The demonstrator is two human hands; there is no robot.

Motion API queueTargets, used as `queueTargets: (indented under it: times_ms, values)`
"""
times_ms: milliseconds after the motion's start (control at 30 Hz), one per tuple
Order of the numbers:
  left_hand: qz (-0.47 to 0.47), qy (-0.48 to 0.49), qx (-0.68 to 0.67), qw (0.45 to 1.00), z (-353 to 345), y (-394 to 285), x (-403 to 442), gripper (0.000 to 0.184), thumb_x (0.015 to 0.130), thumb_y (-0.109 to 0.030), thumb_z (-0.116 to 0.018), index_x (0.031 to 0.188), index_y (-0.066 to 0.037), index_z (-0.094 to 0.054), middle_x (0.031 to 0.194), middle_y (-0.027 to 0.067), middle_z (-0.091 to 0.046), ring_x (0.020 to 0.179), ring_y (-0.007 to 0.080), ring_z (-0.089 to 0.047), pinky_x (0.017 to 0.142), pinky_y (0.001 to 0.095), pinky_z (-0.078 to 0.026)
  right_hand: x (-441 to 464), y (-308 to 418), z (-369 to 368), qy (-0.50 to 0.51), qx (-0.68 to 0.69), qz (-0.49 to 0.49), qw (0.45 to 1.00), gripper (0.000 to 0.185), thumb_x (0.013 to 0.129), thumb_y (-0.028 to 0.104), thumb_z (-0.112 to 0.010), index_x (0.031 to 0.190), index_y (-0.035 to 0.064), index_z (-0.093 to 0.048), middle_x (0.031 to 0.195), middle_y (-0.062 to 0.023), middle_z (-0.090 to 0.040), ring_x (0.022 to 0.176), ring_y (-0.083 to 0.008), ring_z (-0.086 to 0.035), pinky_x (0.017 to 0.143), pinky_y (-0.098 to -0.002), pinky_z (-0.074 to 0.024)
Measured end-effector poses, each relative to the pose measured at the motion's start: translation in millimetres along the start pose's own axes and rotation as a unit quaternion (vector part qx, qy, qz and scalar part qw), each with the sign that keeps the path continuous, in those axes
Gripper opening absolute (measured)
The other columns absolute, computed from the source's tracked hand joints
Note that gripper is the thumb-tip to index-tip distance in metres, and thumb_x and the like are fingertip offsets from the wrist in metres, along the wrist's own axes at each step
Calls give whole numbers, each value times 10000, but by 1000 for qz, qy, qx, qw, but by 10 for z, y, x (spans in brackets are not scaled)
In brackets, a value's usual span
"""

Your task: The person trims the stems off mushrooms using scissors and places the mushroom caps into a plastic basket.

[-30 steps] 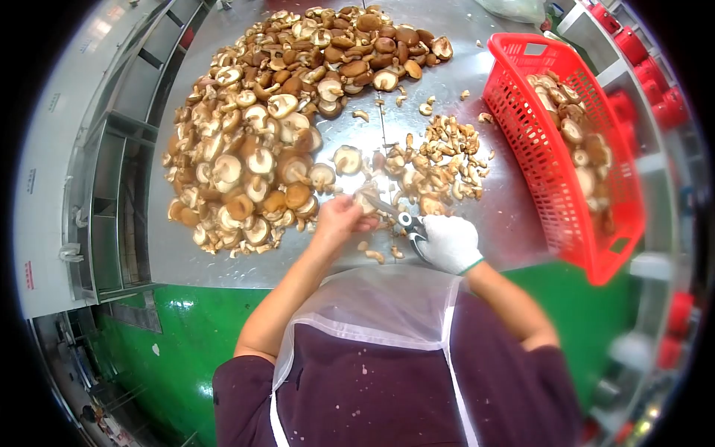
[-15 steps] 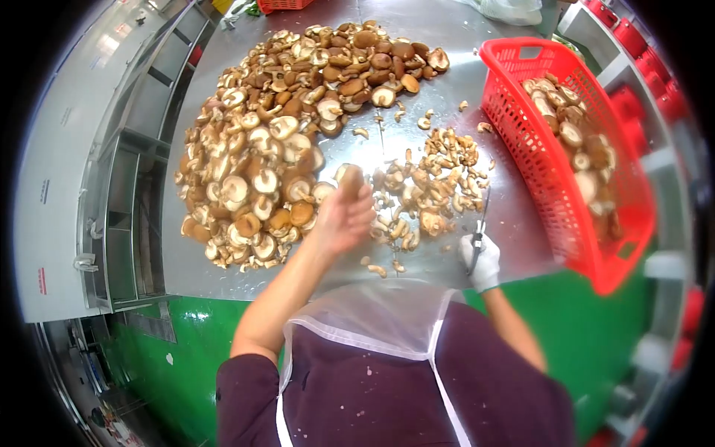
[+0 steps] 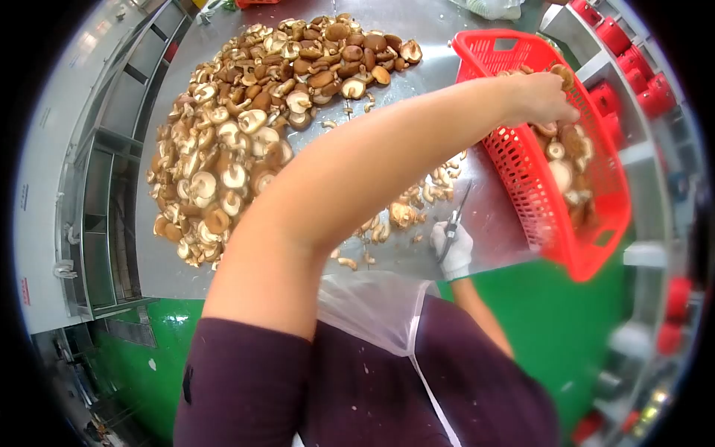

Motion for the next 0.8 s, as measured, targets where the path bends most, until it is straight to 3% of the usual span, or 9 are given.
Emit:
queueTargets:
  times_ms: [167, 267, 300, 367, 533, 633, 667, 767, 800]
  values:
    - [160, -59, 217, 961, 450, 307, -1303, 381, 895, -251, -597, 1220, -52, -597, 1131, 135, -657, 1037, 232, -629, 875, 352, -501, -88, 184, 17, -23, -116, 111, 987, 73, 809, 44, -664, 871, 7, -649, 711, 6, -607, 657, -68, -560, 610, -223, -465]
    - [220, -93, 361, 902, 843, 390, -2447, 209, 893, -207, -604, 1047, -75, -652, 918, 111, -667, 845, 251, -643, 748, 358, -507, 22, -118, 69, -15, -87, 63, 994, 78, 802, 64, -672, 858, 13, -653, 723, -9, -630, 656, -82, -580, 611, -240, -474]
    - [253, -102, 411, 870, 899, 392, -2831, 178, 881, -203, -619, 981, -60, -650, 858, 111, -653, 798, 263, -635, 714, 370, -504, -8, -52, 58, -17, -124, 109, 986, 82, 800, 67, -674, 858, 14, -652, 721, -10, -630, 651, -85, -582, 608, -241, -475]
    - [231, -121, 487, 834, 878, 554, -3645, 155, 854, -198, -648, 862, -48, -612, 802, 111, -622, 726, 285, -619, 641, 381, -497, -14, -90, 66, -15, -84, 49, 995, 90, 797, 65, -673, 864, 11, -646, 712, -13, -628, 636, -93, -583, 605, -242, -479]
    - [408, -202, 447, 770, 321, 692, -4665, 217, 804, -254, -709, 852, -75, -595, 750, 104, -638, 649, 276, -628, 552, 377, -484, -29, 10, -2, 15, -28, 12, 999, 72, 833, 60, -645, 883, 13, -622, 692, -1, -592, 612, -70, -551, 564, -215, -453]
    - [490, -286, 376, 733, 191, 814, -4737, 342, 789, -299, -704, 989, -60, -564, 895, 130, -645, 789, 317, -643, 632, 428, -503, -26, 37, -33, 26, 14, 27, 999, 86, 833, 70, -656, 878, 6, -621, 709, -1, -590, 612, -72, -544, 564, -220, -454]
    - [432, -307, 414, 740, 164, 886, -4753, 397, 793, -303, -699, 1075, -69, -546, 861, 138, -651, 792, 324, -642, 639, 436, -501, -35, 49, -30, 25, -8, 23, 999, 93, 831, 76, -664, 865, 3, -617, 720, 0, -585, 611, -82, -538, 563, -224, -453]
    - [376, -338, 424, 751, 144, 1101, -4747, 401, 817, -305, -678, 1095, -46, -548, 917, 152, -651, 793, 341, -632, 647, 435, -498, -127, 342, -139, 28, -188, 189, 963, 81, 810, 66, -675, 840, 14, -620, 709, -11, -597, 613, -96, -554, 570, -238, -461]
    - [417, -346, 353, 763, 170, 1152, -4727, 382, 836, -291, -659, 1100, -39, -550, 950, 143, -652, 773, 316, -633, 637, 409, -501, -221, 518, -227, 26, -276, 300, 913, 96, 774, 80, -699, 816, 33, -627, 688, -38, -610, 602, -127, -581, 578, -267, -478]
Point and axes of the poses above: each hand's wrist, its own x-axis towards the middle knuckle, its own z-axis out of the back of the hand, y = z × x, the point moved 4 cm from there along x, towards the middle knuckle
